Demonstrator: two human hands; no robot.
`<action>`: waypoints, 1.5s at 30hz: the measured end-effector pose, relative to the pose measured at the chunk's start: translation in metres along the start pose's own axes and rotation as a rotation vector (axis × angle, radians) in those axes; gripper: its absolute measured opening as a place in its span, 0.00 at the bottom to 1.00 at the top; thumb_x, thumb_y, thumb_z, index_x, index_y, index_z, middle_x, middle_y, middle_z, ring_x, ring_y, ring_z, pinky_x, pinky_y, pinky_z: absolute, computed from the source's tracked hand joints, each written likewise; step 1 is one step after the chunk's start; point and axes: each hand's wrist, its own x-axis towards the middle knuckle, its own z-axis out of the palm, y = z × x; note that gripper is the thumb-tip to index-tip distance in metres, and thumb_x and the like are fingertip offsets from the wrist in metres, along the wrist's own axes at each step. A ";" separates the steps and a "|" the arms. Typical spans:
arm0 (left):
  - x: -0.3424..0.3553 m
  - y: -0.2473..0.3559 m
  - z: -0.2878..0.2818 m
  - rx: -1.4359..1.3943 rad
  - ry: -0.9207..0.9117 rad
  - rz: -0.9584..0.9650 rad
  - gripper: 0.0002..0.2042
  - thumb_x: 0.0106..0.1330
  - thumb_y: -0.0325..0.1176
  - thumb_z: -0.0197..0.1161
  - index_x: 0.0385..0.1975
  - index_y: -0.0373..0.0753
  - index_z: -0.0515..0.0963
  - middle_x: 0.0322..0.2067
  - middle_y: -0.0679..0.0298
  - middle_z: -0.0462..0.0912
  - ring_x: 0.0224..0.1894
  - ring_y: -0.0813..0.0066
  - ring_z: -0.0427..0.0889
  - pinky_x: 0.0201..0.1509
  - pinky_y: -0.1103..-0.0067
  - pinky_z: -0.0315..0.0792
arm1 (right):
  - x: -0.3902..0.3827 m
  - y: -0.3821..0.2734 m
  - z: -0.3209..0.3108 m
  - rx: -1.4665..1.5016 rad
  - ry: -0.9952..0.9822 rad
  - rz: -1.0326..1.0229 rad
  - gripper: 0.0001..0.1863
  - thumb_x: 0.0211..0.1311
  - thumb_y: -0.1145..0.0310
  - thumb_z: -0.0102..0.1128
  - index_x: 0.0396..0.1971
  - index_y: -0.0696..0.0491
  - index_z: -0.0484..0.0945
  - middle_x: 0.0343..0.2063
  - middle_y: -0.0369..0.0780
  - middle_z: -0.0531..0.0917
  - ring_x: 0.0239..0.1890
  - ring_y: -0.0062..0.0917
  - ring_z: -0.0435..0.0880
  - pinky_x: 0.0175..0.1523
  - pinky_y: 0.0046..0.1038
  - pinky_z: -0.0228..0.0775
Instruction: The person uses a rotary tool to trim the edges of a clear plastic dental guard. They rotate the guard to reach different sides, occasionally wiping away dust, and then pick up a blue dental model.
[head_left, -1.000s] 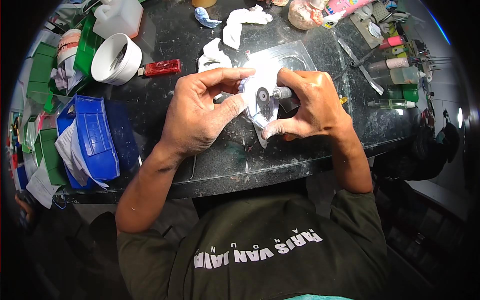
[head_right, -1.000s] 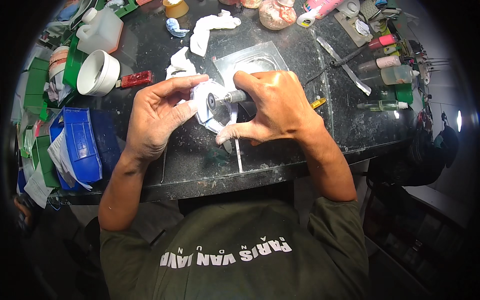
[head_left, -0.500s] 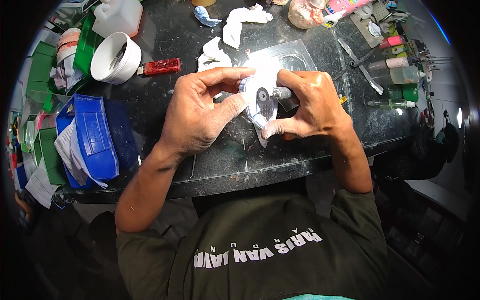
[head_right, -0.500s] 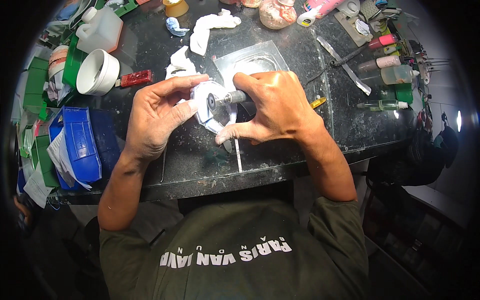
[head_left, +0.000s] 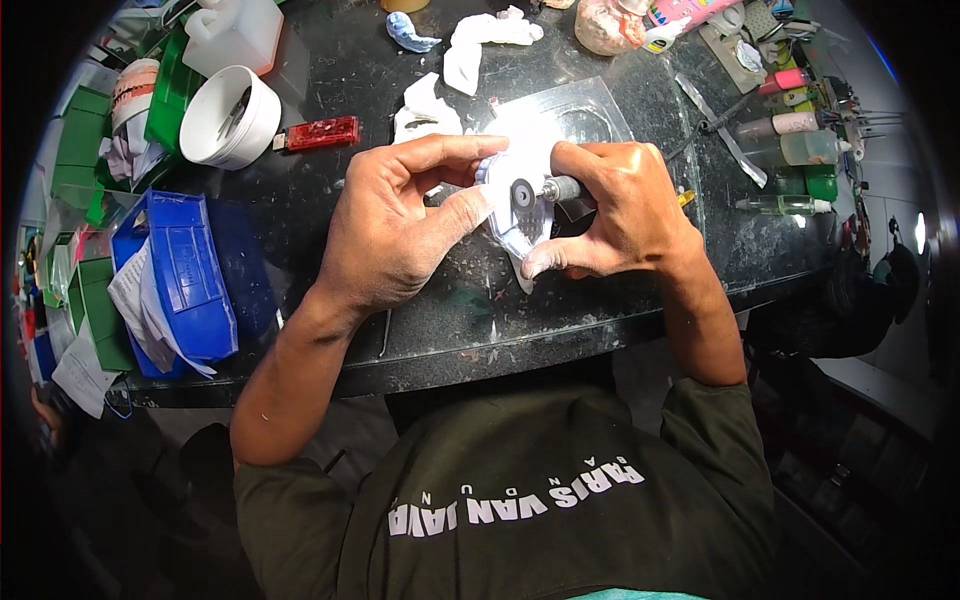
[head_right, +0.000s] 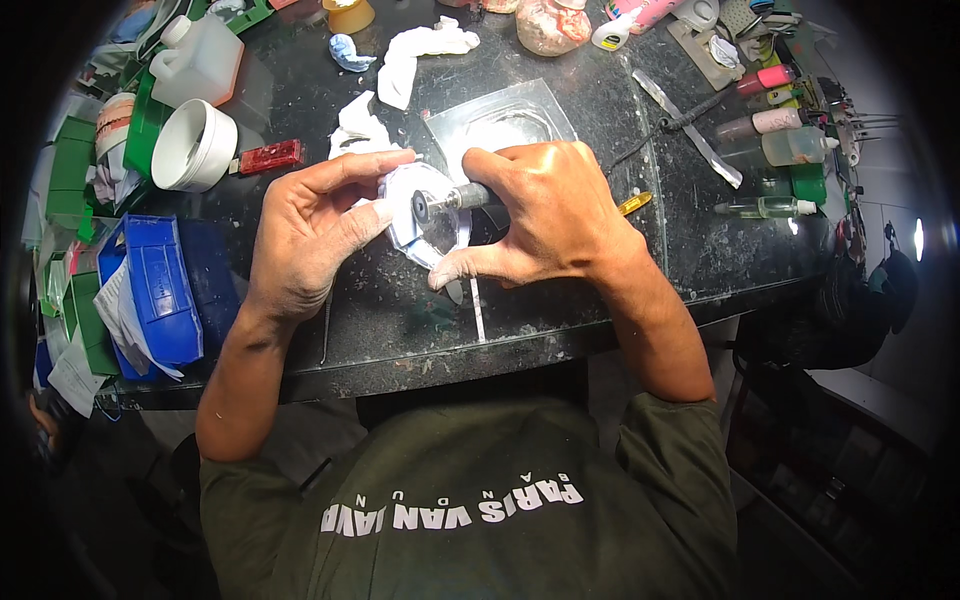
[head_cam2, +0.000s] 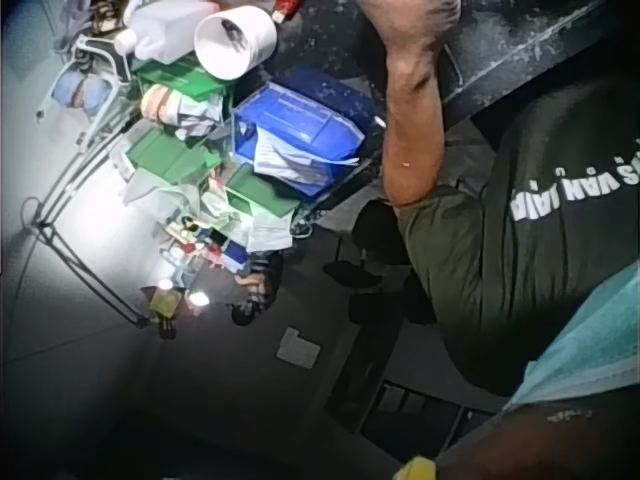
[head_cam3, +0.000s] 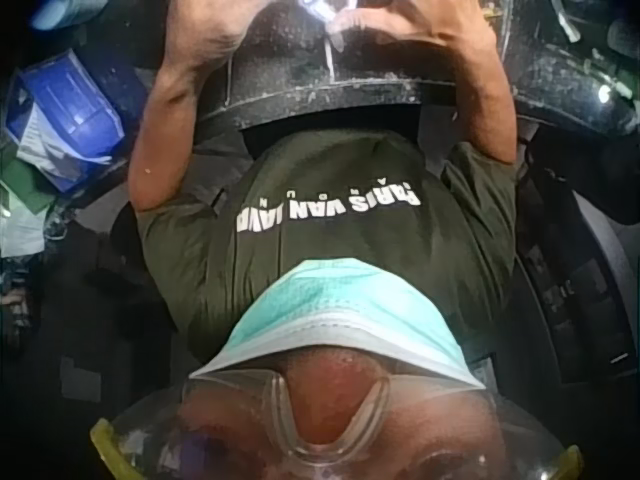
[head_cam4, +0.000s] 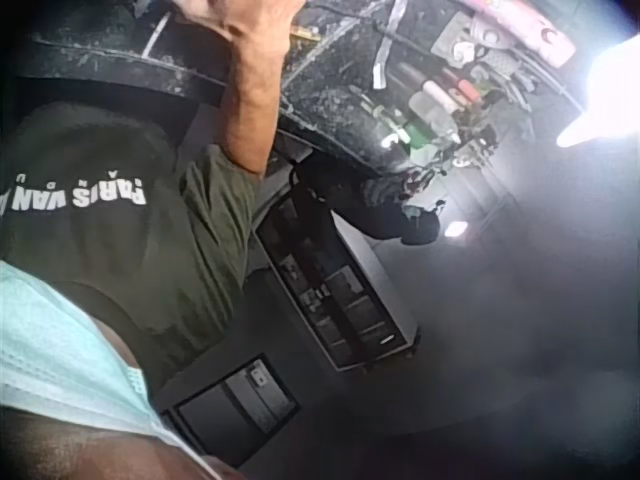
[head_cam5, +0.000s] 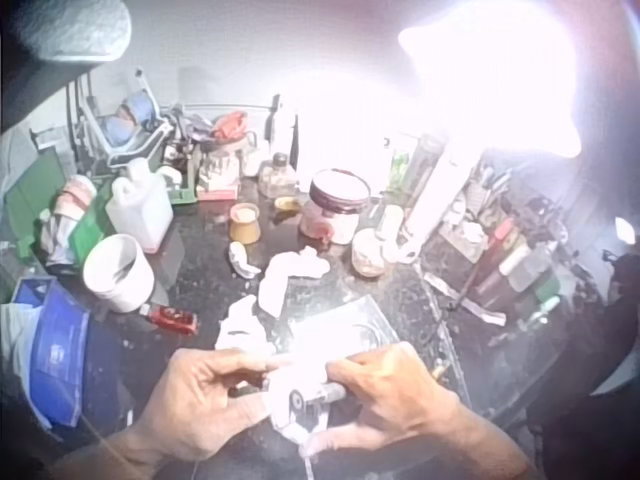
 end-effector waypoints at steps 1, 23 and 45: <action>0.000 0.000 0.000 0.001 0.000 0.001 0.21 0.66 0.20 0.62 0.60 0.25 0.78 0.53 0.54 0.84 0.53 0.76 0.81 0.63 0.77 0.75 | 0.000 0.000 0.000 -0.006 -0.004 0.003 0.44 0.38 0.23 0.73 0.24 0.55 0.74 0.15 0.42 0.76 0.19 0.40 0.79 0.25 0.37 0.67; 0.001 0.001 -0.006 -0.011 -0.011 -0.032 0.19 0.68 0.20 0.61 0.59 0.25 0.79 0.55 0.52 0.85 0.55 0.73 0.83 0.63 0.76 0.75 | 0.002 -0.002 -0.002 0.014 0.017 -0.092 0.45 0.36 0.23 0.75 0.27 0.56 0.73 0.17 0.39 0.75 0.18 0.37 0.78 0.24 0.36 0.65; 0.000 0.000 -0.006 -0.024 -0.007 -0.046 0.18 0.67 0.20 0.60 0.57 0.24 0.79 0.58 0.50 0.83 0.55 0.72 0.83 0.64 0.74 0.76 | 0.002 -0.004 -0.001 0.015 -0.008 -0.075 0.44 0.37 0.24 0.75 0.25 0.54 0.71 0.17 0.39 0.74 0.17 0.38 0.77 0.23 0.36 0.65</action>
